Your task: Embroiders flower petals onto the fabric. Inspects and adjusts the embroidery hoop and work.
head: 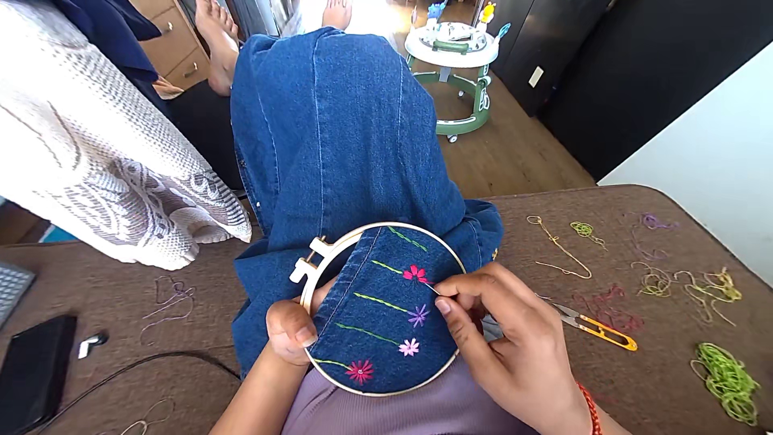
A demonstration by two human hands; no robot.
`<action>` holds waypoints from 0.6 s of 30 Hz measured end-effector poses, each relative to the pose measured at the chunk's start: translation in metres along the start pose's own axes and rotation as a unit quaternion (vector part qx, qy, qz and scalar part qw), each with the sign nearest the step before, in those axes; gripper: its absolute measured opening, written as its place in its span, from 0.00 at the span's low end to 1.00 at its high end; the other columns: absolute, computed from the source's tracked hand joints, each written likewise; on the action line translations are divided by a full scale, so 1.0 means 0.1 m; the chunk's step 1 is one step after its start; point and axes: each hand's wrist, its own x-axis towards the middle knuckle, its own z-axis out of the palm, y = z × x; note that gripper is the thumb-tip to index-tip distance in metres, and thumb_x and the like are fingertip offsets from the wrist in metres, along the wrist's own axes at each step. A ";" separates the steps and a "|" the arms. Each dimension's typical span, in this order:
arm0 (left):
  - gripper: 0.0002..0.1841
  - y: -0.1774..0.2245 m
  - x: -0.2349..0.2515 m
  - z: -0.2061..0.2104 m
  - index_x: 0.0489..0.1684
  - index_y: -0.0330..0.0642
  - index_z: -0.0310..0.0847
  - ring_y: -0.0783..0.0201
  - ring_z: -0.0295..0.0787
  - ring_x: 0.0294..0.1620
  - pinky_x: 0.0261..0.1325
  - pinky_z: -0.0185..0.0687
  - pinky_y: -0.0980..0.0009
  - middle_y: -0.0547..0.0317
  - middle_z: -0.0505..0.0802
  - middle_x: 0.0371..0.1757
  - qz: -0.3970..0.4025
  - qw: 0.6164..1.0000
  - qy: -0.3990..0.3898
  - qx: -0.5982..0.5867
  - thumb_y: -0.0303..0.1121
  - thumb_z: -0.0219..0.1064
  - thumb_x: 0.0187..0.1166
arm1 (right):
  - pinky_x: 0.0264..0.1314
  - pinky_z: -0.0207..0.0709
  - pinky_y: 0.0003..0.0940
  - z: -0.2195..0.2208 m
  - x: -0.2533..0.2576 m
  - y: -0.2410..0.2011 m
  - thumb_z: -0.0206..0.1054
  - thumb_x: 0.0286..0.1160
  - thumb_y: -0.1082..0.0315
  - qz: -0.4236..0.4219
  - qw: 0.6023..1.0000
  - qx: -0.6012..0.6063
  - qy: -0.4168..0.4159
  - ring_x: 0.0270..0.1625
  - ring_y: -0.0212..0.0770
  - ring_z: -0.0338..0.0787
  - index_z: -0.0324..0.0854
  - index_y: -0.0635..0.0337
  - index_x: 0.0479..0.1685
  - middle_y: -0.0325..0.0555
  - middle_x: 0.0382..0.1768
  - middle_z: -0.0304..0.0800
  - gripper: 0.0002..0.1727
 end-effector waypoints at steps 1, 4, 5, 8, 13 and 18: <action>0.23 0.00 0.00 0.00 0.77 0.44 0.76 0.75 0.84 0.69 0.74 0.76 0.75 0.65 0.89 0.69 0.000 1.000 0.001 -0.001 0.38 0.60 0.84 | 0.31 0.74 0.08 0.00 0.00 0.00 0.64 0.81 0.64 0.005 1.000 0.003 -0.001 0.29 0.16 0.77 0.87 0.57 0.44 0.34 0.32 0.79 0.08; 0.22 0.00 -0.01 0.01 0.75 0.41 0.78 0.73 0.86 0.67 0.73 0.77 0.74 0.61 0.90 0.68 0.009 1.000 0.013 0.023 0.36 0.61 0.82 | 0.30 0.74 0.08 -0.01 0.00 -0.01 0.64 0.80 0.65 0.011 1.000 0.010 -0.002 0.29 0.16 0.77 0.87 0.57 0.44 0.33 0.32 0.79 0.08; 0.22 0.00 0.00 0.01 0.75 0.41 0.78 0.73 0.86 0.67 0.73 0.77 0.74 0.61 0.90 0.68 0.010 0.999 0.014 0.030 0.35 0.61 0.82 | 0.30 0.74 0.08 -0.01 0.00 -0.01 0.64 0.80 0.65 0.012 1.000 0.010 -0.003 0.29 0.16 0.76 0.87 0.57 0.44 0.33 0.32 0.79 0.08; 0.22 0.00 -0.01 0.00 0.75 0.42 0.78 0.73 0.86 0.68 0.74 0.77 0.74 0.61 0.90 0.68 0.009 0.999 0.013 0.032 0.35 0.61 0.82 | 0.30 0.73 0.07 -0.01 0.00 -0.01 0.64 0.80 0.65 0.014 1.000 0.006 -0.003 0.29 0.15 0.76 0.87 0.57 0.44 0.32 0.31 0.78 0.08; 0.23 -0.01 0.00 0.00 0.78 0.44 0.76 0.75 0.84 0.69 0.74 0.75 0.74 0.64 0.89 0.69 0.004 1.000 0.003 0.006 0.37 0.60 0.84 | 0.29 0.72 0.07 -0.01 0.01 -0.01 0.64 0.79 0.65 0.015 1.000 0.005 -0.005 0.29 0.15 0.76 0.88 0.57 0.44 0.32 0.31 0.78 0.09; 0.23 0.00 -0.01 0.00 0.77 0.44 0.77 0.74 0.84 0.69 0.74 0.76 0.74 0.63 0.89 0.69 0.000 1.000 0.007 0.002 0.37 0.61 0.83 | 0.29 0.71 0.07 -0.01 0.01 -0.02 0.64 0.79 0.65 0.014 1.000 0.003 -0.006 0.28 0.15 0.75 0.89 0.57 0.44 0.32 0.31 0.78 0.09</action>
